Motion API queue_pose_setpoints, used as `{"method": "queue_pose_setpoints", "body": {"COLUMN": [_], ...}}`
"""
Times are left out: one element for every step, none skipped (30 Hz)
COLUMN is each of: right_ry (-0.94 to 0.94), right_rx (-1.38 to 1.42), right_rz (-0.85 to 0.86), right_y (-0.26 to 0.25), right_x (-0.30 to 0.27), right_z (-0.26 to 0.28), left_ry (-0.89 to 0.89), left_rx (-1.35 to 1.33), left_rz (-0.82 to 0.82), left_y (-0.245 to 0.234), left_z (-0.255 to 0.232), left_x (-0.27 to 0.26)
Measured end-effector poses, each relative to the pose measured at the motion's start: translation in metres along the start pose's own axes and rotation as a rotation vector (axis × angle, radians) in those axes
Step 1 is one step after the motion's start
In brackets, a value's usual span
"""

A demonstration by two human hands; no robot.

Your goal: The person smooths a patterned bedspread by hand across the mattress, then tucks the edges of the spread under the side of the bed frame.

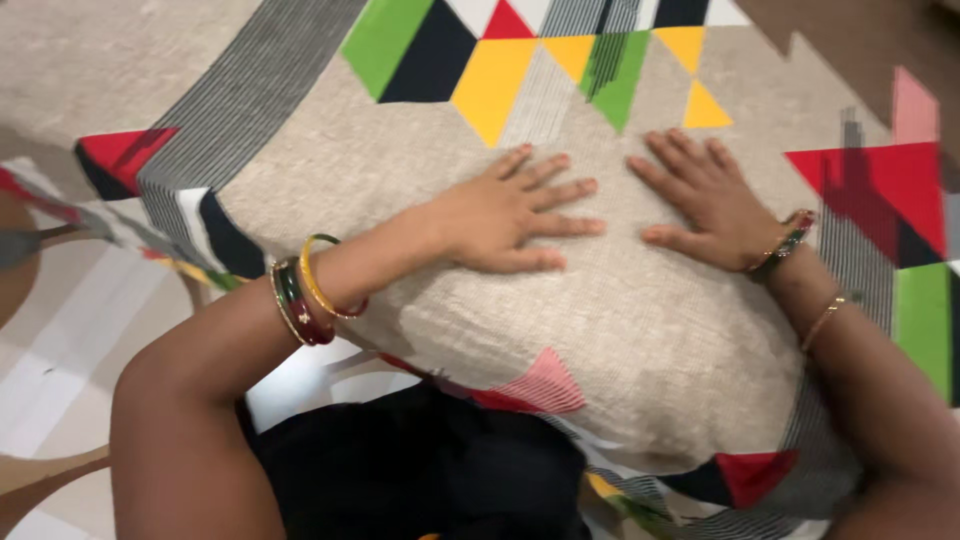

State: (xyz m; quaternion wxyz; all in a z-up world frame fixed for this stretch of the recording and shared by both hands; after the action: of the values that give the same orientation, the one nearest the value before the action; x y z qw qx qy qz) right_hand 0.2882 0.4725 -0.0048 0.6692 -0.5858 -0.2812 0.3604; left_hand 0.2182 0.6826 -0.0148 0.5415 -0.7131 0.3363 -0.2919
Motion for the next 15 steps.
{"method": "queue_pose_setpoints", "body": {"right_ry": [0.018,0.033,0.063,0.094,0.126,0.087,0.047,0.024,-0.001,-0.024,-0.047,-0.094,-0.140,-0.189,-0.170], "right_rx": [0.010,0.018,0.014,0.009,0.005,-0.052,-0.109,-0.171,-0.150,-0.131,-0.111,-0.078,-0.048,-0.019,0.003], "right_rz": [0.008,0.010,0.008,0.004,0.000,-0.021,-0.041,-0.054,-0.033,-0.016,-0.001,-0.055,-0.111,-0.170,-0.179], "right_y": [0.000,-0.002,-0.003,-0.005,-0.004,-0.001,0.002,0.004,0.008,0.011,0.011,0.006,0.001,-0.002,-0.002], "right_x": [0.000,0.004,0.003,0.000,0.000,0.000,0.002,-0.002,-0.004,-0.004,-0.005,-0.002,0.000,0.004,0.008], "right_z": [0.000,0.000,0.003,0.010,0.019,0.036,0.053,0.071,0.093,0.117,0.141,0.165,0.190,0.215,0.238], "left_ry": [0.027,0.053,0.079,0.105,0.131,0.168,0.193,0.235,0.276,0.311,0.345,0.371,0.426,0.474,0.520], "left_rx": [0.000,0.006,0.013,-0.001,-0.014,-0.039,-0.046,-0.060,-0.076,-0.096,-0.118,-0.129,-0.234,-0.337,-0.438], "left_rz": [-0.007,-0.015,-0.023,-0.026,-0.030,-0.029,-0.075,-0.125,-0.175,-0.199,-0.224,-0.241,-0.145,-0.047,0.054], "left_y": [0.002,0.003,0.004,0.006,0.007,0.009,0.008,0.006,0.004,0.000,-0.006,-0.015,-0.019,-0.023,-0.029], "left_z": [-0.008,-0.014,-0.020,-0.028,-0.036,-0.043,-0.042,-0.043,-0.044,-0.045,-0.048,-0.044,-0.040,-0.034,-0.028], "left_x": [-0.009,-0.019,-0.029,-0.038,-0.045,-0.056,-0.071,-0.085,-0.099,-0.116,-0.135,-0.152,-0.166,-0.181,-0.198]}}
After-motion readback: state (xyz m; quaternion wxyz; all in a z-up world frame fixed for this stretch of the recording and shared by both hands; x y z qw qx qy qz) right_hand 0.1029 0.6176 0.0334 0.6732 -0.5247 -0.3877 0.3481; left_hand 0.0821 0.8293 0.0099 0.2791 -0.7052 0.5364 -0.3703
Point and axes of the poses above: each hand's wrist, its own x-axis towards the middle knuckle, its own y-axis out of the palm, z = x × y, the point moved 7 cm from there along x, towards the middle knuckle
